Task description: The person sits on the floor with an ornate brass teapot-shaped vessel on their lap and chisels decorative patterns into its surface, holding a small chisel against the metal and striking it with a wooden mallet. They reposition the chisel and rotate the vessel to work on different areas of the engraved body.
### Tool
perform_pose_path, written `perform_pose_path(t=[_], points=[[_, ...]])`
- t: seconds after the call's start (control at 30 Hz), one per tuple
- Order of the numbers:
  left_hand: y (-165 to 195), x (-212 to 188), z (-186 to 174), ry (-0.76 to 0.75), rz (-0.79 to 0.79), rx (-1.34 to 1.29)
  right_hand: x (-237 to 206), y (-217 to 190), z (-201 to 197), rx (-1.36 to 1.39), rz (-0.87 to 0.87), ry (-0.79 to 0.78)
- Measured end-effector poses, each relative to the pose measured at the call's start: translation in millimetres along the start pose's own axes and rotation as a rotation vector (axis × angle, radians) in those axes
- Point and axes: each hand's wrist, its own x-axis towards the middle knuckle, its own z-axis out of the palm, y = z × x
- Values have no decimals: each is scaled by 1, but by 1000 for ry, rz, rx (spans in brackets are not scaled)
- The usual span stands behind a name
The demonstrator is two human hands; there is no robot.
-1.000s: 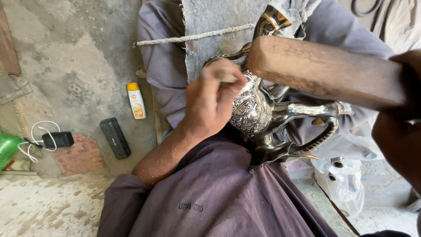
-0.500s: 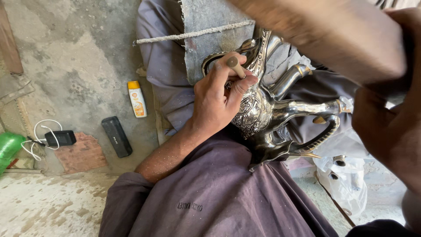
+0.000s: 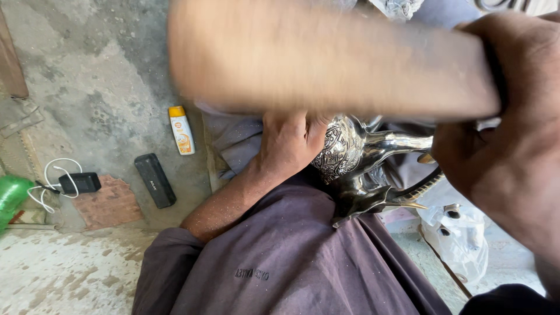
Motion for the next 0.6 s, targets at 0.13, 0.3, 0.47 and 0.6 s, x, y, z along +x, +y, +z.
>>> perform_pose_path(t=[0.13, 0.3, 0.47, 0.6], points=[[7, -1, 0, 105, 88, -83, 3, 7, -4, 6, -64, 10], [9, 0, 1, 110, 87, -48, 0, 8, -4, -30, -73, 0], [6, 0, 3, 97, 99, -99, 2, 0, -9, 62, 60, -63], [7, -2, 2, 78, 83, -26, 2, -6, -8, 2, 93, -46]])
